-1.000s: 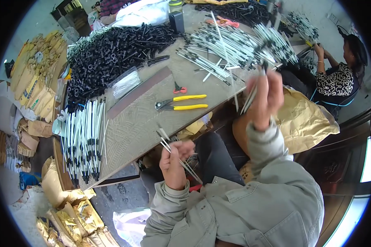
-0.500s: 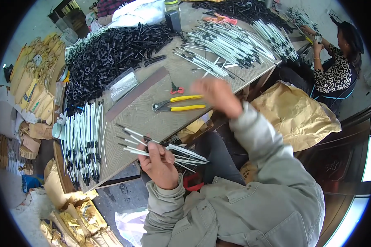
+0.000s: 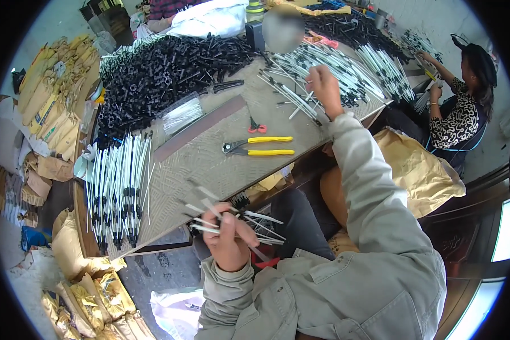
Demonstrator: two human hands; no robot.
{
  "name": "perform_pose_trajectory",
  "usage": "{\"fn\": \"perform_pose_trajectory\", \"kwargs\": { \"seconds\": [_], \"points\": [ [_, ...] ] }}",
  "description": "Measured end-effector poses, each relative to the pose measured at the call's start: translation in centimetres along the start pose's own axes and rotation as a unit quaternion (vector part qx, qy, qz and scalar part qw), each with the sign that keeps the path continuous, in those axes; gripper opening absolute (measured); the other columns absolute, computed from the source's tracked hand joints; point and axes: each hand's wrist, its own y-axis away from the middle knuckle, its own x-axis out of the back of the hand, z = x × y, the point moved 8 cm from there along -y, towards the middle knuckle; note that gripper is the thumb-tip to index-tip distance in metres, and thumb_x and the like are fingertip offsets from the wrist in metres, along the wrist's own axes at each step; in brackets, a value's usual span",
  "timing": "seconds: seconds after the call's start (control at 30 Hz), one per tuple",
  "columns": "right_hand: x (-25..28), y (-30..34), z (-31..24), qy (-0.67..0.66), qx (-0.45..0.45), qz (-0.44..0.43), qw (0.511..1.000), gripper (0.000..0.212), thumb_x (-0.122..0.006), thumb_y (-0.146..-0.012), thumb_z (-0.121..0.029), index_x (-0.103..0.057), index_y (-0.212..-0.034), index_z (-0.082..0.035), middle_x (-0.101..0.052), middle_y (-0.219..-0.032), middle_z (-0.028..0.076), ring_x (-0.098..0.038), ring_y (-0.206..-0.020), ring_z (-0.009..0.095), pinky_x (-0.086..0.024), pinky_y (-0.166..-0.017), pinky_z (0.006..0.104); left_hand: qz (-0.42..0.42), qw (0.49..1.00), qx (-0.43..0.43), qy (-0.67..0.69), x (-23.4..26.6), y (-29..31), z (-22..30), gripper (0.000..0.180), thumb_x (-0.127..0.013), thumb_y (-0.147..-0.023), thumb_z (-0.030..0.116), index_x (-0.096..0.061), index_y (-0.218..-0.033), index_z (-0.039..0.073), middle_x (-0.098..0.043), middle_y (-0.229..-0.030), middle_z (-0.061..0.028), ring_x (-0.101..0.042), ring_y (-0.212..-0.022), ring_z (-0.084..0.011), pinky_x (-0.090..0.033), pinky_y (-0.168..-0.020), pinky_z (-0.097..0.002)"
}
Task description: Assembling and securing bundles of small white plastic rods using pliers at a factory workstation.
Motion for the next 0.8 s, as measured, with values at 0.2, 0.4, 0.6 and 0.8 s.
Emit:
{"fn": "perform_pose_trajectory", "kwargs": {
  "seconds": [0.2,0.4,0.6,0.8],
  "points": [
    [8.7,7.6,-8.5,-0.245,0.027,0.089,0.965,0.015,-0.046,-0.092,-0.013,-0.054,-0.092,0.0,-0.054,-0.067,0.003,-0.05,-0.06,0.008,-0.041,-0.055,0.0213,-0.017,0.991,0.135,-0.013,-1.4,0.8,-4.0,0.029,-0.039,-0.095,0.02,-0.051,-0.101,-0.005,-0.06,-0.073,-0.0156,-0.06,-0.064,-0.0204,-0.05,-0.061,-0.0301],
    [8.2,20.2,-12.4,-0.293,-0.049,-0.034,0.954,0.01,-0.045,-0.09,-0.006,-0.049,-0.097,-0.001,-0.058,-0.065,0.008,-0.053,-0.053,0.01,-0.042,-0.048,0.0212,0.028,0.995,0.092,-0.028,-1.0,-1.5,-4.2,0.037,-0.032,-0.097,0.026,-0.043,-0.115,-0.005,-0.054,-0.111,-0.0232,-0.056,-0.104,-0.0264,-0.045,-0.087,-0.0343],
    [1.8,24.4,-14.4,-0.273,-0.083,-0.271,0.919,0.004,-0.053,-0.086,-0.004,-0.055,-0.086,-0.001,-0.061,-0.066,0.004,-0.057,-0.058,0.008,-0.044,-0.052,0.0226,0.044,0.992,-0.013,-0.116,-1.8,-0.9,-2.4,0.03,-0.036,-0.096,0.021,-0.044,-0.114,-0.002,-0.054,-0.082,-0.0087,-0.054,-0.073,-0.0154,-0.045,-0.067,-0.0279],
    [-2.1,13.0,-11.5,-0.095,0.111,-0.283,0.948,0.016,-0.053,-0.083,-0.015,-0.064,-0.087,-0.004,-0.061,-0.068,0.011,-0.057,-0.056,0.026,-0.046,-0.055,0.0316,0.153,0.988,-0.017,-0.005,2.0,-0.6,-1.2,0.018,-0.043,-0.094,0.015,-0.046,-0.107,0.004,-0.047,-0.062,-0.0045,-0.039,-0.042,-0.0075,-0.032,-0.037,-0.0193]
  ]
}}
